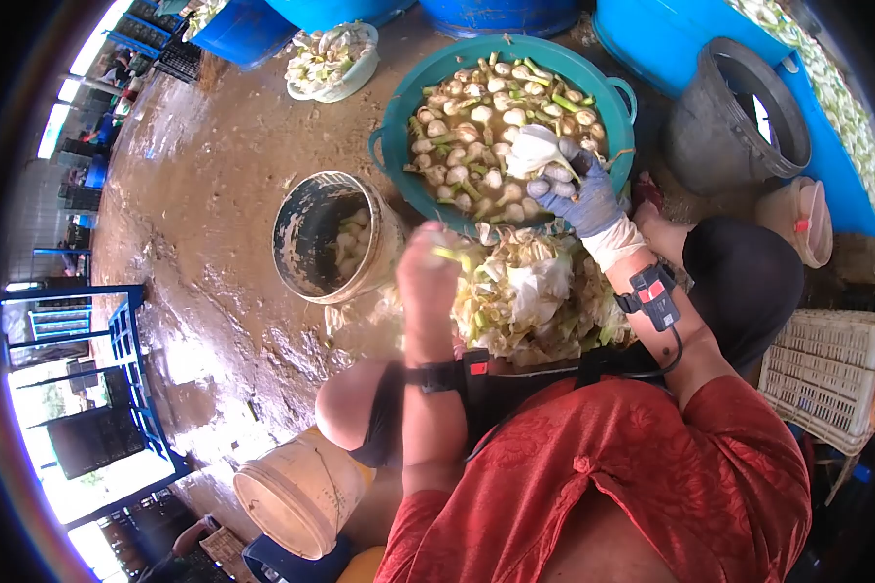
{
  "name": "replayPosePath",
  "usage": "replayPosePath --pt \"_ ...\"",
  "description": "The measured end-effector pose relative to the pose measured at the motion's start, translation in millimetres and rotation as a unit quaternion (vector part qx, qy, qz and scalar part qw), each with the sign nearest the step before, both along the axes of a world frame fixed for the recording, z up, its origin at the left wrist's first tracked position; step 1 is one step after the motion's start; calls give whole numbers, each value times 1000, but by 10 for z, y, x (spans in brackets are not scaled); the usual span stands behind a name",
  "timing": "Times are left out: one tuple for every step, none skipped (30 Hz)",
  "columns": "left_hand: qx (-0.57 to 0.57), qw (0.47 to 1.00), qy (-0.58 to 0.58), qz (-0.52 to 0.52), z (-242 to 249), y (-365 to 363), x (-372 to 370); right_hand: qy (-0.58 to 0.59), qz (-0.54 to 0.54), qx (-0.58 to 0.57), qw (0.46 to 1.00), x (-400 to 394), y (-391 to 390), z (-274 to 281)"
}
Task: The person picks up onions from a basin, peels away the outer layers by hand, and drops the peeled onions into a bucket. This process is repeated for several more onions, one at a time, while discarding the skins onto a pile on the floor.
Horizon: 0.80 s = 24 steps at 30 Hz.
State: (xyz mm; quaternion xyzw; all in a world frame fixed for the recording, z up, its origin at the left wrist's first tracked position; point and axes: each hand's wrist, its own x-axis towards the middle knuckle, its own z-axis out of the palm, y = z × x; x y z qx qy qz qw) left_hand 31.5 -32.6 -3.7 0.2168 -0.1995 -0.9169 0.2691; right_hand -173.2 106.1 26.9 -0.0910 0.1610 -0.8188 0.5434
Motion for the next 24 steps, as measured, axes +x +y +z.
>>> replayPosePath --pt "32 990 66 121 28 -62 5 12 -37 43 998 43 20 -2" --pt "38 976 110 186 168 -121 45 205 -93 223 949 181 -94 -133" --pt "43 955 152 250 354 -163 78 188 127 35 973 86 -174 -631" --pt "130 933 49 331 482 -204 48 519 287 272 758 279 -223 -173" --pt "131 933 50 333 409 -209 35 836 279 151 448 351 -333 -913" --pt "100 950 0 295 283 -196 24 850 237 152 446 382 -337 -887" --pt "70 963 -51 255 190 -164 6 861 197 153 443 424 -333 -860" --pt "61 969 -75 228 215 -106 -38 860 203 153 442 351 -406 -919" --pt "66 968 -77 230 158 -94 -45 822 168 260 478 210 -533 -1003" --pt "19 983 -44 180 101 -93 -40 770 130 365 507 59 -661 -1088" --pt "-27 991 -10 128 52 -93 -36 821 68 332 459 -150 -710 -1139" --pt "-9 995 0 101 75 -96 -57 809 162 386 413 -369 -889 -1197" --pt "-7 995 -2 103 124 -80 -104 792 201 399 416 -451 -928 -1035" --pt "-48 991 -80 100 182 -43 -162 771 172 449 418 -495 -966 -1225" --pt "-89 979 -158 97 212 -8 -211 747 142 497 418 -524 -977 -1534" --pt "-77 980 -152 99 206 4 -254 747 145 495 419 -528 -977 -1843" --pt "-78 980 -155 102 188 10 -284 746 126 488 435 -522 -975 -2150" --pt "-81 979 -163 89 175 20 -301 744 107 481 451 -484 -978 -2204" --pt "-84 979 -171 77 164 32 -310 744 109 479 454 -514 -970 -2236" --pt "-83 980 -165 74 136 35 -311 705 154 479 500 -541 -972 -2087" --pt "-82 980 -167 76 107 28 -301 661 200 479 541 -569 -937 -2081" --pt "-90 975 -189 72 76 26 -307 607 169 436 642 -545 -886 -2089" --pt "-97 971 -209 66 45 31 -321 608 171 438 640 -508 -849 -1982" --pt "-112 965 -231 59 18 37 -326 644 89 381 657 -434 -805 -1754"
